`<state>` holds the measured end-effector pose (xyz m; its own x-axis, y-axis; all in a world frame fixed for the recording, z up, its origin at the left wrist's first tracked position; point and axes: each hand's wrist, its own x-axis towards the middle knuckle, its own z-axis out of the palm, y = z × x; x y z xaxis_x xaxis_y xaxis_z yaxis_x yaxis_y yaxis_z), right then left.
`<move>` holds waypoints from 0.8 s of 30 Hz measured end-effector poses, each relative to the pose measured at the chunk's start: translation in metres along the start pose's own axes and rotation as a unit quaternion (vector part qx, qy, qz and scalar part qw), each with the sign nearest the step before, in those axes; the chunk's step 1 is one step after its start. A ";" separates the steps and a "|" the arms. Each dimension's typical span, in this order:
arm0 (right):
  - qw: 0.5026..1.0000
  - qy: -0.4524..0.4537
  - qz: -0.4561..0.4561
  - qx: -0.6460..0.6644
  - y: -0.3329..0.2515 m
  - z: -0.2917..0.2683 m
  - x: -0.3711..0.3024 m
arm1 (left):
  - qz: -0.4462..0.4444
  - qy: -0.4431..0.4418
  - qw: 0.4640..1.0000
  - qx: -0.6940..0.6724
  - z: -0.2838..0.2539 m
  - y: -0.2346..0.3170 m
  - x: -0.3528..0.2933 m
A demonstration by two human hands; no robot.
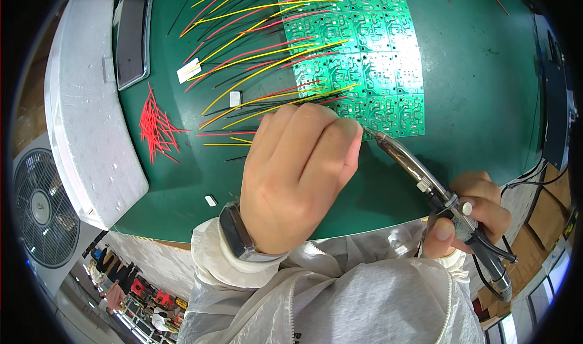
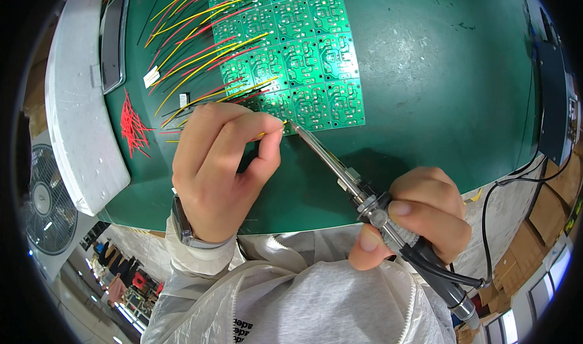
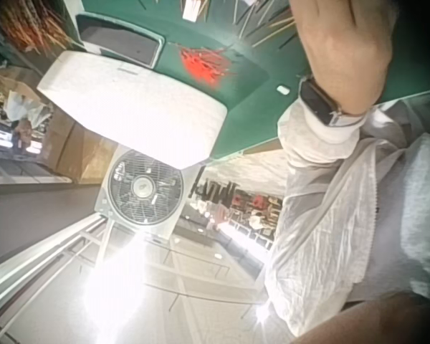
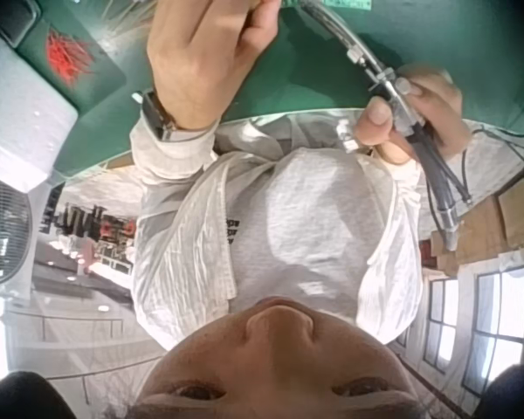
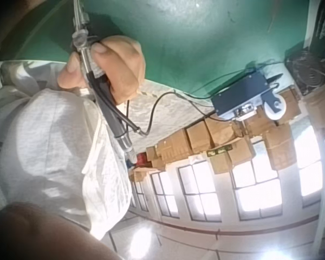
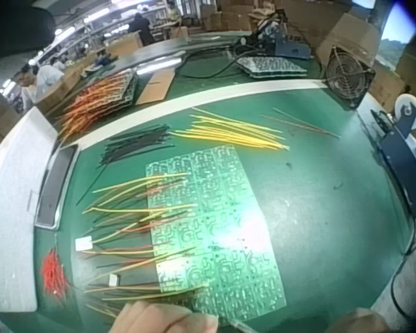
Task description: The person solders wires onto a circuit board using a soldering iron, placing each wire onto the board by hand.
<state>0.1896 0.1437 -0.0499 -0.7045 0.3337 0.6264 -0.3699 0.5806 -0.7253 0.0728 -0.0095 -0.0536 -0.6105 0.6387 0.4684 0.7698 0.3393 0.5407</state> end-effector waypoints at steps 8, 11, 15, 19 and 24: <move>1.000 0.007 -0.003 -0.014 -0.003 0.000 -0.001 | -0.005 0.004 1.000 -0.002 0.000 0.000 0.000; 1.000 0.003 0.021 -0.008 -0.005 -0.001 0.000 | -0.003 -0.001 1.000 0.000 -0.001 0.000 0.000; 1.000 -0.015 0.019 -0.014 -0.005 -0.003 0.001 | -0.003 -0.002 1.000 0.002 0.000 0.000 0.001; 1.000 0.004 0.018 -0.017 -0.005 0.000 -0.001 | -0.008 -0.003 1.000 0.005 -0.001 0.001 0.000; 0.994 0.085 0.003 -0.061 0.002 -0.002 -0.003 | -0.008 -0.002 1.000 0.010 0.000 0.002 0.001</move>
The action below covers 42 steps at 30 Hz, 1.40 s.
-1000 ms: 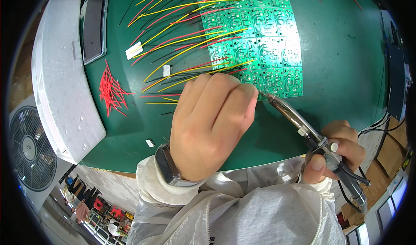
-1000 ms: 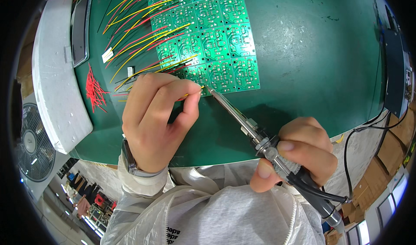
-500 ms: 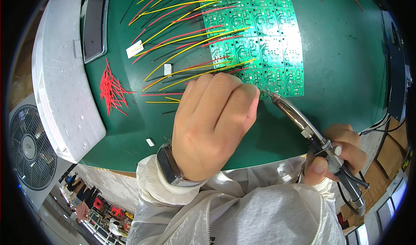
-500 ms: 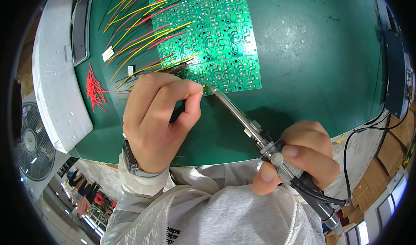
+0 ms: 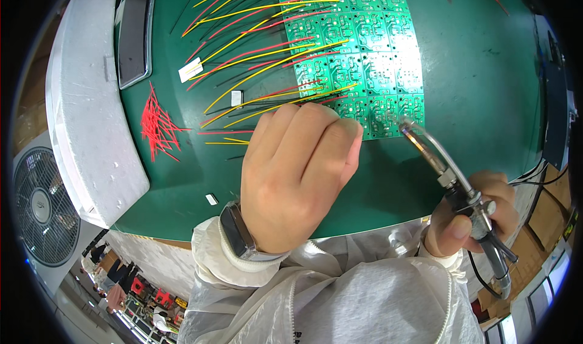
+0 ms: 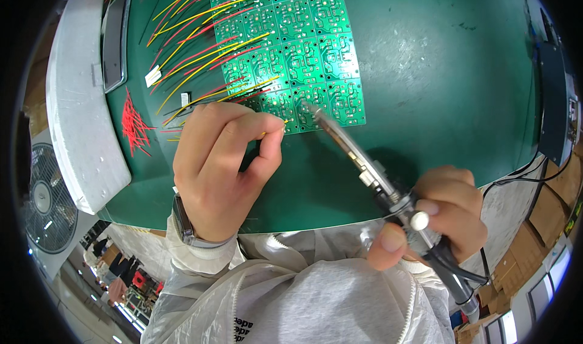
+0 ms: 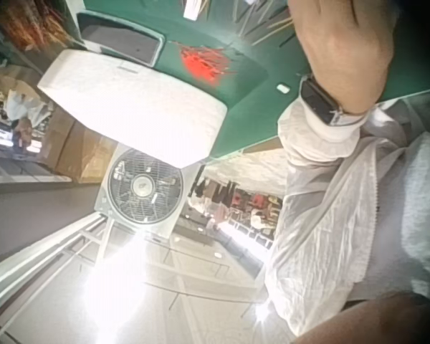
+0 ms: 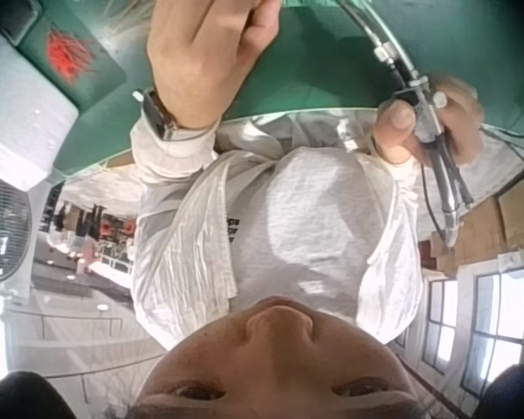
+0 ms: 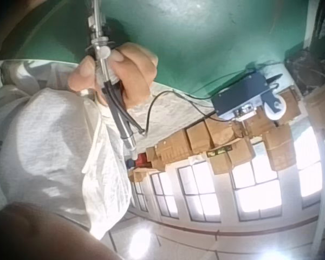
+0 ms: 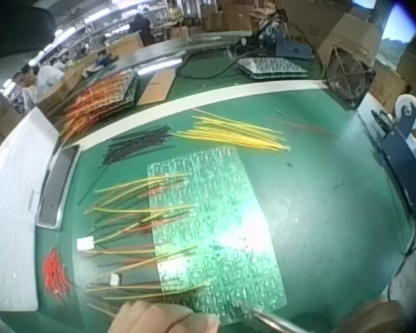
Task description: The person solders wires onto a circuit board using a soldering iron, placing each wire onto the board by hand.
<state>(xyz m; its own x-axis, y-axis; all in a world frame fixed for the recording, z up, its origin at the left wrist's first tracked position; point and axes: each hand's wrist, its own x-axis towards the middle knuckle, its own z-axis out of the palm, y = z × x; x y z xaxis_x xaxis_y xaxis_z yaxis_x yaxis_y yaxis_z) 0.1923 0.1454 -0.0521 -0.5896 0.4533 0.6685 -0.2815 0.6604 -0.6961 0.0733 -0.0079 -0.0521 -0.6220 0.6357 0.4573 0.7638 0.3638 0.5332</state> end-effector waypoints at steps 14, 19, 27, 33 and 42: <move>0.995 0.099 0.004 -0.031 0.010 0.004 0.010 | -0.049 -0.041 0.997 0.040 -0.008 0.008 0.008; 0.990 0.089 0.082 -0.071 0.011 -0.014 0.017 | -0.073 -0.037 0.996 0.026 -0.013 0.010 0.006; 0.984 0.133 0.013 -0.114 0.044 -0.034 0.029 | -0.002 -0.034 0.997 0.076 -0.034 0.006 0.052; 0.986 0.124 0.001 -0.111 0.035 -0.034 0.032 | 0.059 -0.070 0.983 0.158 0.000 -0.043 0.132; 0.997 0.065 -0.003 -0.051 0.037 -0.042 0.029 | 0.001 -0.195 0.961 0.197 0.012 -0.026 0.145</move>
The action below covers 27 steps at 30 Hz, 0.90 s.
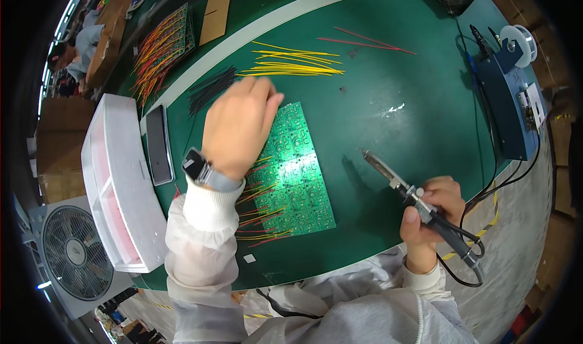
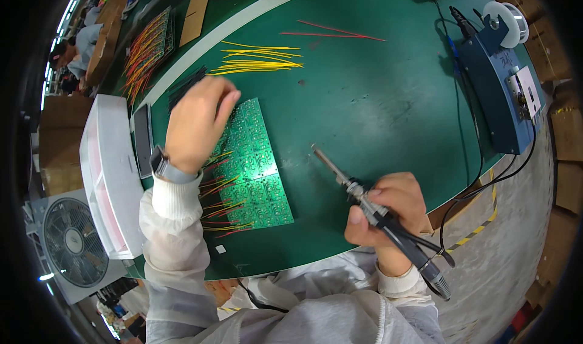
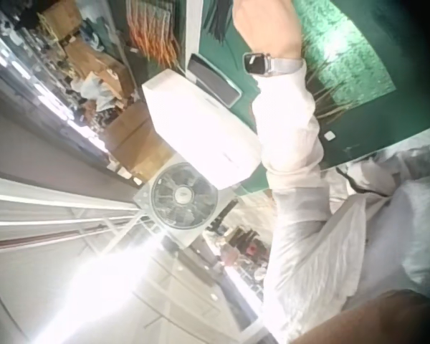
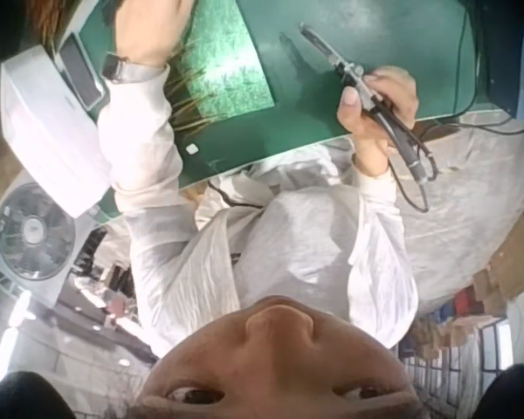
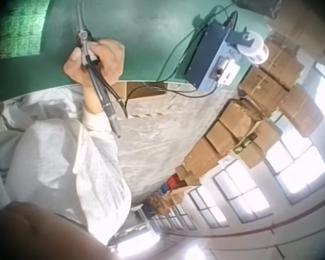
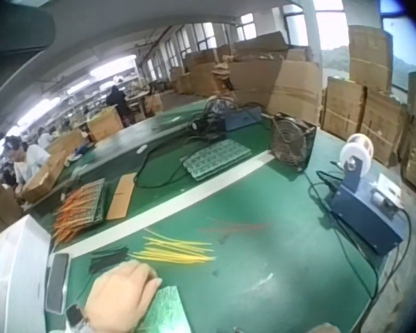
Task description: The person solders wires onto a circuit board using a soldering iron, placing each wire onto the board by hand.
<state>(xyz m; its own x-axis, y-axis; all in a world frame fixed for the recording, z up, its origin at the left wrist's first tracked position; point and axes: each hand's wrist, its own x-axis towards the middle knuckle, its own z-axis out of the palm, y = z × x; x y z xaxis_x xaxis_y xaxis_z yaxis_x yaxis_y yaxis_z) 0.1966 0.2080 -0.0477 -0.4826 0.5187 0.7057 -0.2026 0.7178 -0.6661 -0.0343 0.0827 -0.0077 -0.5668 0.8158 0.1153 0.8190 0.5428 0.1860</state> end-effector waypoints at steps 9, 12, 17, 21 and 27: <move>0.999 0.004 -0.020 0.032 -0.004 0.000 0.000 | 0.222 0.062 0.960 -0.158 0.039 0.051 0.126; 1.000 -0.003 -0.010 0.019 -0.003 -0.002 0.001 | 0.214 0.048 0.959 -0.177 0.062 0.065 0.138; 1.000 -0.010 -0.010 0.014 -0.004 0.000 0.002 | 0.198 0.066 0.961 -0.182 0.069 0.068 0.135; 1.000 -0.011 -0.006 0.009 -0.003 0.001 0.002 | 0.179 0.026 0.973 -0.144 0.062 0.075 0.138; 1.000 -0.013 -0.022 0.006 -0.004 0.005 0.000 | 0.208 0.075 0.975 0.013 0.062 0.081 0.130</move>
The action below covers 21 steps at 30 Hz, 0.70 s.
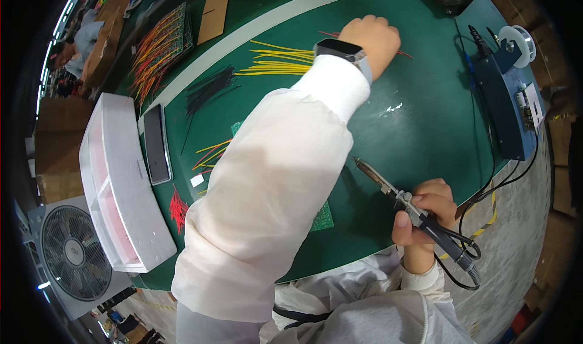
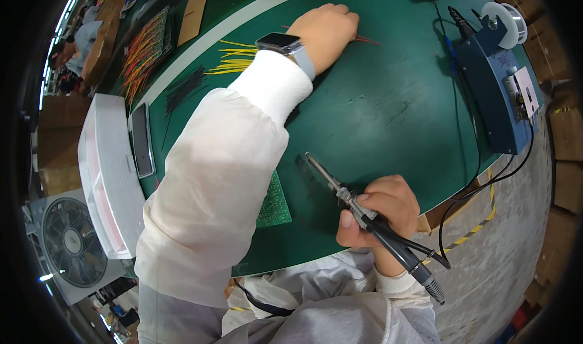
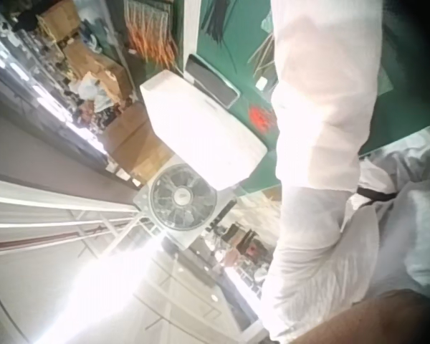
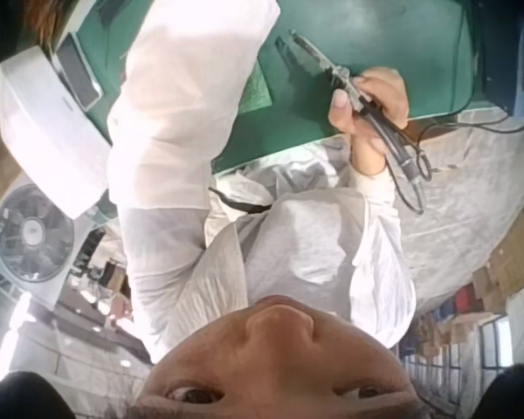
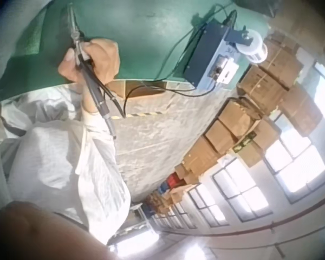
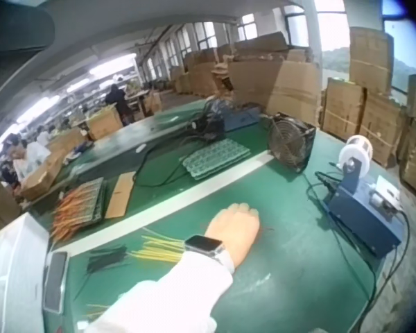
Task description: The person solders wires onto a circuit board using a soldering iron, placing each wire onto the board by hand.
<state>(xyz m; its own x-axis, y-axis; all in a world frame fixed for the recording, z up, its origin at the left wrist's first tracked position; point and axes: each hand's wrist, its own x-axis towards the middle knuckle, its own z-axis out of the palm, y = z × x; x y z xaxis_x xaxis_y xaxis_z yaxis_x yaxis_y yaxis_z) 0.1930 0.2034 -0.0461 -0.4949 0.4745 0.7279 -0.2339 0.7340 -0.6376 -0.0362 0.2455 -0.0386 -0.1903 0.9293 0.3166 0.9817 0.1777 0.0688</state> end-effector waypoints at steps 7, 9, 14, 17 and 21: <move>1.000 0.003 0.006 -0.012 0.003 -0.004 0.002 | -0.089 0.057 0.987 -0.121 -0.049 -0.011 -0.039; 1.000 0.000 0.019 -0.013 0.001 -0.004 0.000 | -0.073 0.129 0.978 -0.145 -0.071 -0.024 -0.079; 1.000 -0.001 0.015 -0.014 0.001 0.000 -0.002 | -0.231 0.088 0.955 -0.163 -0.083 -0.038 -0.177; 1.000 0.010 0.013 -0.013 0.004 0.004 -0.003 | -0.314 0.091 0.925 -0.193 -0.078 -0.035 -0.199; 0.999 0.043 0.012 -0.015 0.005 0.007 -0.003 | -0.300 0.158 0.920 -0.196 -0.071 -0.036 -0.203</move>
<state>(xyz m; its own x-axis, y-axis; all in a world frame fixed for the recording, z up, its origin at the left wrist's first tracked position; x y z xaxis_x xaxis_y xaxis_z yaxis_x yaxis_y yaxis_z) 0.1872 0.2025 -0.0533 -0.4255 0.5306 0.7331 -0.1974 0.7361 -0.6474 -0.0330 0.0279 -0.0383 -0.7513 0.5495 0.3656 0.6323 0.4403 0.6374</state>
